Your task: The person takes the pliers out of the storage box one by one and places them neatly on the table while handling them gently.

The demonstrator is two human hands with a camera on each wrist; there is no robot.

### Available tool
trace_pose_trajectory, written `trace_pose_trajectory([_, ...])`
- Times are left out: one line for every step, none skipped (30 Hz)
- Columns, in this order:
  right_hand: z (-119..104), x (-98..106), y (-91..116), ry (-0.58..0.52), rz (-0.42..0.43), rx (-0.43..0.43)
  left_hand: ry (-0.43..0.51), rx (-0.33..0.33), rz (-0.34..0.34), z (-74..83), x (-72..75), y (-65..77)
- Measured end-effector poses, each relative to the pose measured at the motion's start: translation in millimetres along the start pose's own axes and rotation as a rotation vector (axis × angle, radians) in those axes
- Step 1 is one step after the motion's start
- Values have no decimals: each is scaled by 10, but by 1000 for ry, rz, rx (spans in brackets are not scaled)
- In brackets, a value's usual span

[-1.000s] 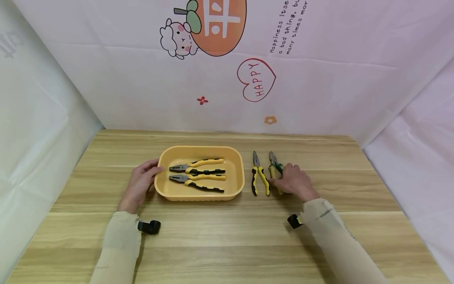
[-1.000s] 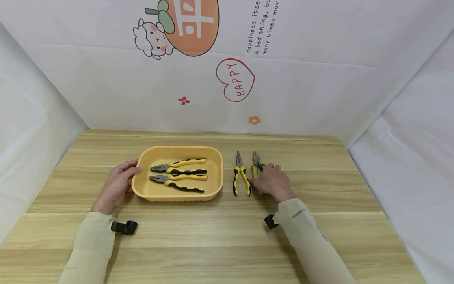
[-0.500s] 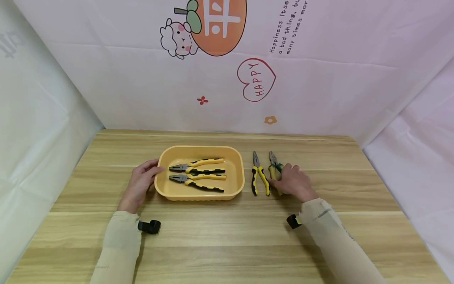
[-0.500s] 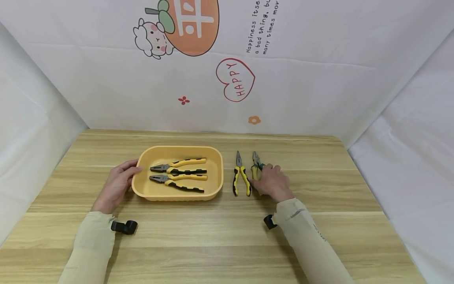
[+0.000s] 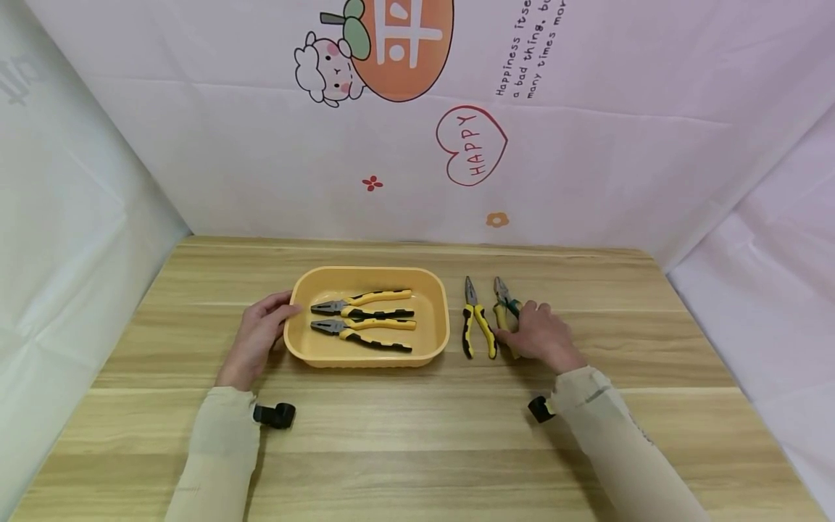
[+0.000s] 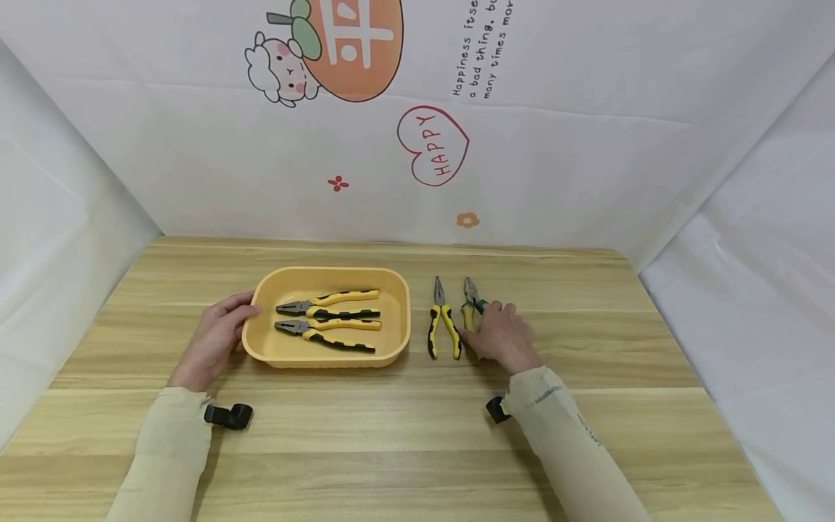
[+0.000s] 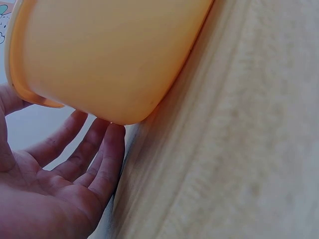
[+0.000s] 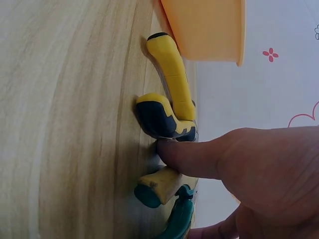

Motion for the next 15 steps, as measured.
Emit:
trace_pose_trajectory([2,1,2,1,2,1,0,1,1,0,1,1])
trace_pose_trajectory([5,2,4,1,3,2,-1,0,1,1,1,1])
trace_pose_trajectory([7,4,6,5,5,3,-1,-1,2,2,0,1])
trace_pose_trajectory([6,6,9,6,6,5,0,-1,4,3,0,2])
trace_pose_trajectory([3,9,12,8,6,5,0,-1,5,4,0,3])
trace_pose_trajectory([1,12,14,8,6,7,1,-1,6,4,0,2])
trace_pose_trajectory([3,14,14,9,6,5,0,-3,6,5,-1,2])
trace_pose_trajectory([3,17,14,11,5,6,0,-5,6,6,-2,2])
trace_pose_trajectory([0,22,17,14,3,8,0,-5,5,6,-2,4])
trace_pose_trajectory([2,30,21,15,0,10,-1,-6,4,6,-1,4])
trace_pose_trajectory([2,39,25,17,-1,11,-1,-6,2,5,-1,4])
trace_pose_trajectory([2,49,30,20,-1,13,-1,-7,1,4,0,5])
trace_pose_trajectory([0,59,36,24,-1,15,-1,-7,0,4,0,8])
trace_pose_trajectory([-5,74,47,27,1,18,1,-7,-1,4,-1,8])
trace_pose_trajectory([-11,88,58,27,5,21,1,-7,-2,3,0,10])
Point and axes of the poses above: each hand's wrist, its own y-axis away from the middle knuckle, its own x-axis out of the back of the hand, z = x × y, the point moved 2 cm from there along -y, towards the middle knuckle, and after that the axes turned 7 degrees about x, right-handed, at the moved point
